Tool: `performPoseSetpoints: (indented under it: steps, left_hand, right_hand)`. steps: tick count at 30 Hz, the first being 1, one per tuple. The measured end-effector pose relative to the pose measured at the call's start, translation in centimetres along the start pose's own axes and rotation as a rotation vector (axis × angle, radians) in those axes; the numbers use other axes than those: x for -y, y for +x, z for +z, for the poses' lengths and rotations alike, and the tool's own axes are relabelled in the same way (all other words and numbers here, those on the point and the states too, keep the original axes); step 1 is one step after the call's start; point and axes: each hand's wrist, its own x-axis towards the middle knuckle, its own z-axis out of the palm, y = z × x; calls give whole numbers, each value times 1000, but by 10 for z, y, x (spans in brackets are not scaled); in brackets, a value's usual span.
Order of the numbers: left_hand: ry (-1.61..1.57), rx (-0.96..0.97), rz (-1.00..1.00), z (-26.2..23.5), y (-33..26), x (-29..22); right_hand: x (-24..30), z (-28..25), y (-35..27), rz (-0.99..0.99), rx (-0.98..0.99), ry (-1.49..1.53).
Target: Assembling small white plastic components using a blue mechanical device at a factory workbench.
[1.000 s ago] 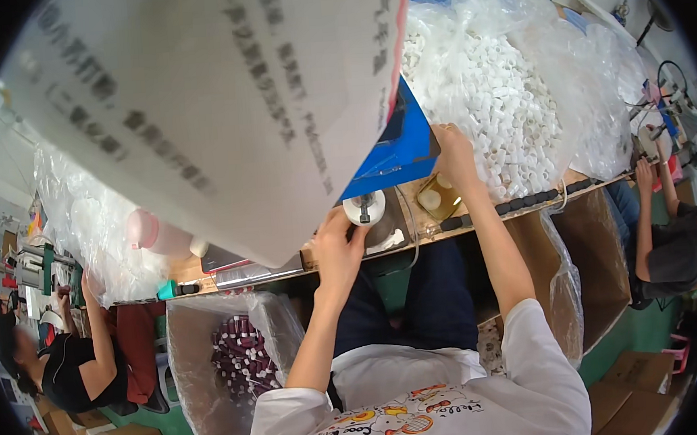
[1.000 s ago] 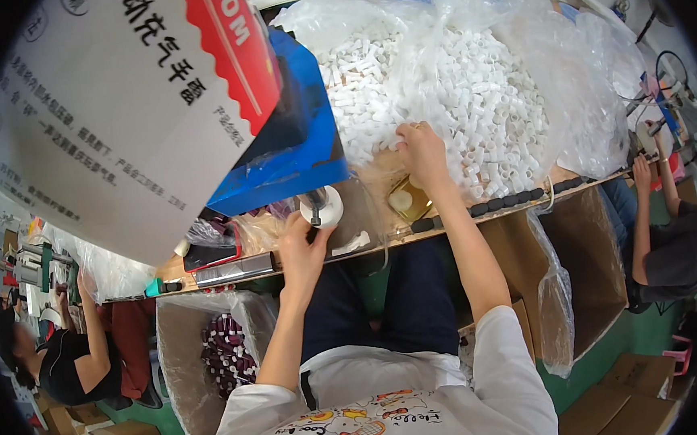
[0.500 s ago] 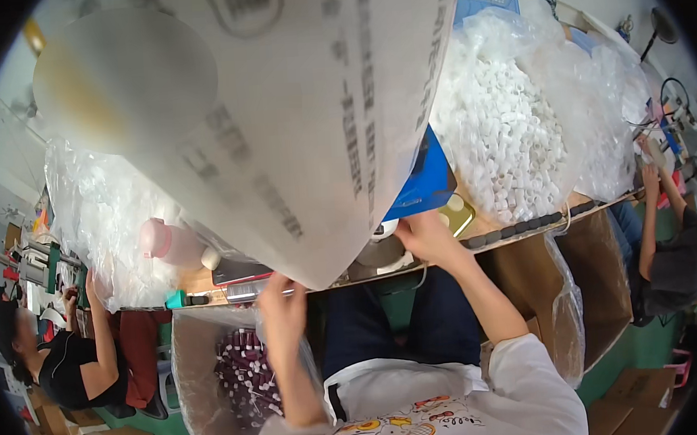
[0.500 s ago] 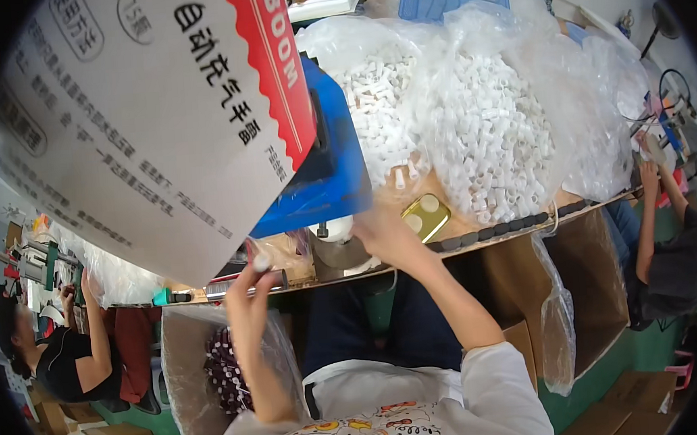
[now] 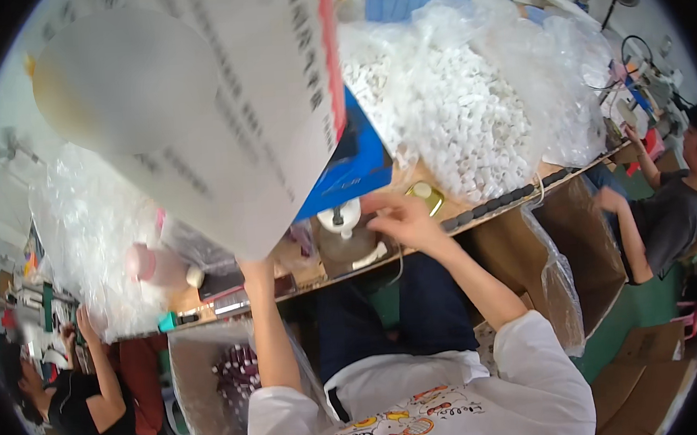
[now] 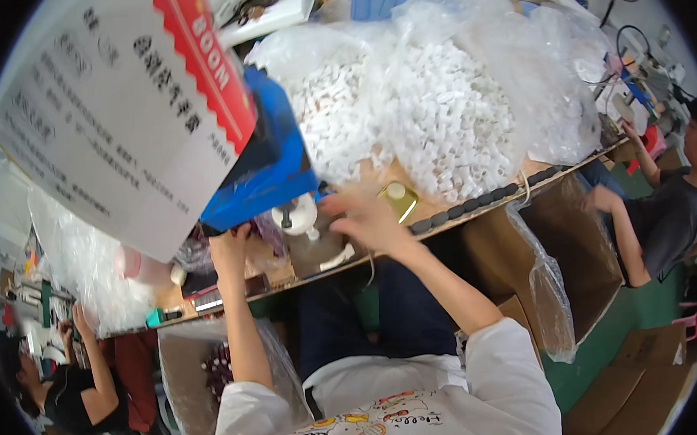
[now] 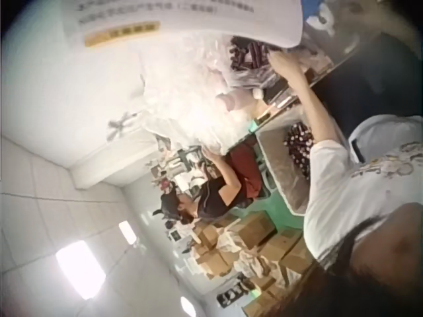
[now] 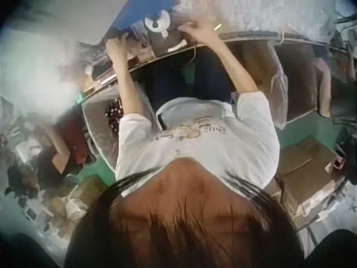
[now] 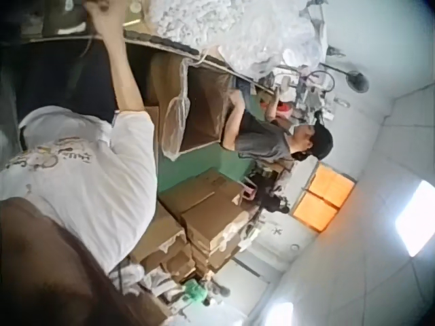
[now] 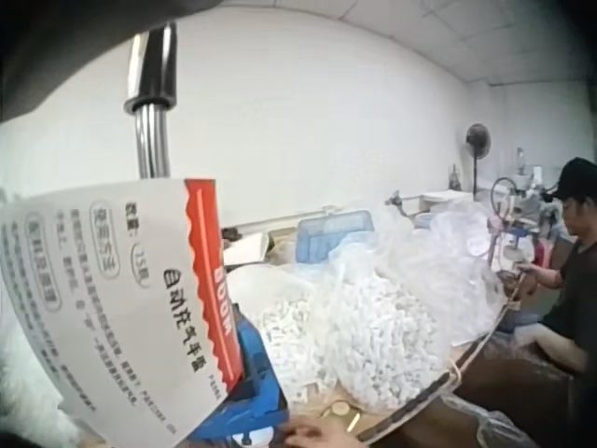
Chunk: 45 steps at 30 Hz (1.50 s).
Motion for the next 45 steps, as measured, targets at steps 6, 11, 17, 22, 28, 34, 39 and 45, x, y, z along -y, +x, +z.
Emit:
performPoseSetpoints:
  steps: [6,11,17,22,28,34,39,45]
  left_hand:
    - [-93,40,27,-16,6,-59]
    - [-1021,170,-281,-12,-10,-111]
    - [-600,260,-47,3,-37,-146]
    - [-469,126,78,-3,-42,-158]
    - [-340,10,150,5,-43,-156]
    - [-443,184,123,1,-37,-148]
    - [-477,227,91,5,-46,-148]
    - [-544,273,-4,7,-39,-136]
  right_hand:
    - [-36,-177,-27,110,-628,-887]
    - [-43,-168,-11,13,-391,-946]
    - [-56,-156,7,-126,-394,-1084]
    - [-55,-160,14,-223,-358,-1106]
    - [-69,-168,24,-252,-175,-1246]
    - [-57,-159,20,-330,-194,-1060]
    - [-67,-162,33,-45,-112,-1117]
    - [-52,-169,23,-56,-139,-1095]
